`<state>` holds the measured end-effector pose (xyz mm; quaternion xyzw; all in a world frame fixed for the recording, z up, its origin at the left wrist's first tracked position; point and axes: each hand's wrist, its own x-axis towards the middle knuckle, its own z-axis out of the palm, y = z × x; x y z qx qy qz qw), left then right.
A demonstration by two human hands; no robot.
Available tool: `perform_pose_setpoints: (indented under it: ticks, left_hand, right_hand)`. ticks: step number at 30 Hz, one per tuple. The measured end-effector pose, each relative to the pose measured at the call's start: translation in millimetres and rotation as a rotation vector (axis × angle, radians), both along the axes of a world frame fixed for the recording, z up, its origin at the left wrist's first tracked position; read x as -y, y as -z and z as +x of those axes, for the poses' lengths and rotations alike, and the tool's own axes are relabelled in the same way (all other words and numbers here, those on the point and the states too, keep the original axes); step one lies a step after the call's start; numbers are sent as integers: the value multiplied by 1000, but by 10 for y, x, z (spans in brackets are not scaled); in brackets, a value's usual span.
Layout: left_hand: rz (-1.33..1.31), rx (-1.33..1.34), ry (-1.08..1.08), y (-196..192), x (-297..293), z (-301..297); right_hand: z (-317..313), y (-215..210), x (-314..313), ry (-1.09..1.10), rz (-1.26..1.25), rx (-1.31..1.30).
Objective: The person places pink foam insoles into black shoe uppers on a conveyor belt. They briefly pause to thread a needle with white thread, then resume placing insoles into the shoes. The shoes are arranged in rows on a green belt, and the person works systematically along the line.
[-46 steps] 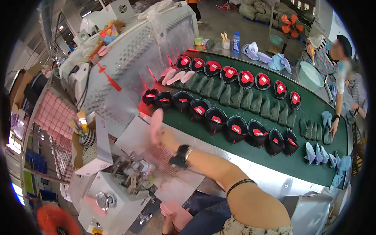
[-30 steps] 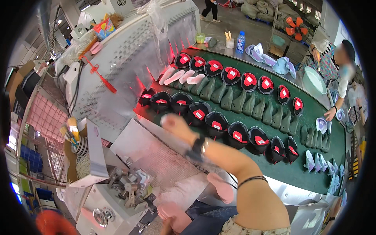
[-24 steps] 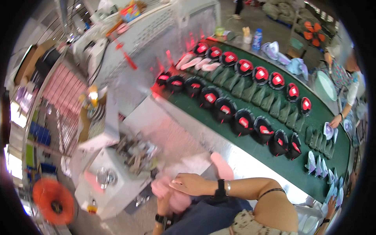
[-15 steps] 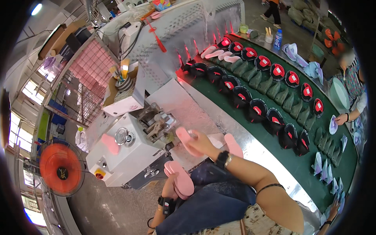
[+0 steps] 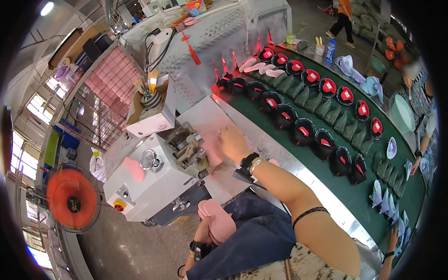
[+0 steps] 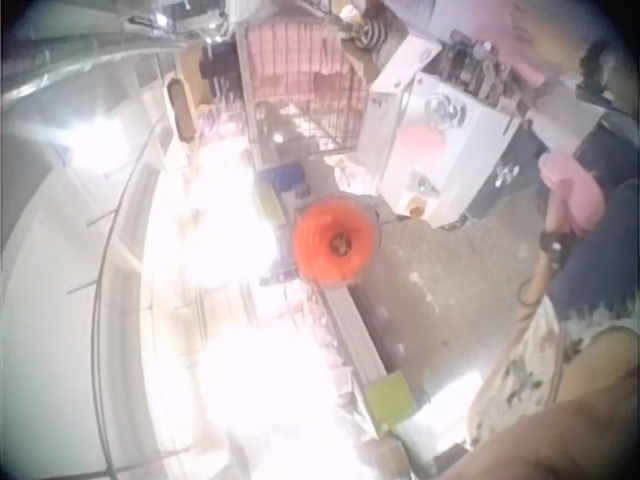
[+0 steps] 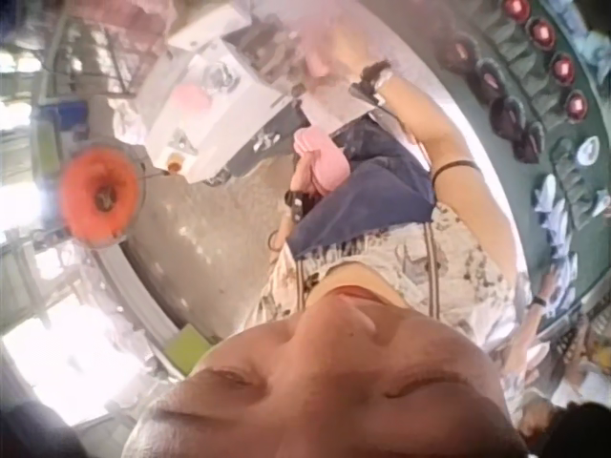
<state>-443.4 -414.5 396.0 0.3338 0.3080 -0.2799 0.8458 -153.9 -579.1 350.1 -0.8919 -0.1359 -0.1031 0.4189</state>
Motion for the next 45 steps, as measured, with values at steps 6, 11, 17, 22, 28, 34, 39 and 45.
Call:
perform_pose_setpoints:
  ticks: [6, 11, 17, 22, 28, 34, 39, 45]
  left_hand:
    - [96, -202, -81, 481, -125, -132]
    - [228, -246, -48, 76, 145, 285]
    - [272, -197, 67, 275, 206, 640]
    - [296, -174, 130, 325, 224, 877]
    - [328, -108, 15, 227, 333, 817]
    - [420, -65, -80, 220, 276, 527]
    - [213, -73, -121, -211, 366, 314]
    - [26, -56, -89, -356, 302, -151]
  right_hand:
    - [364, 316, -591, 51, 311, -417]
    - [912, 451, -48, 112, 805, -657]
    - [1960, 1164, 1767, 622, 708, -486]
    - [2643, 1500, 2382, 632, 972, -257]
    - [1256, 821, 1134, -198, 828, -491]
    - [-1422, -200, 672, -504, 382, -629]
    - [-1391, 146, 476, -250, 497, -655]
    - [-414, 151, -65, -114, 457, -566]
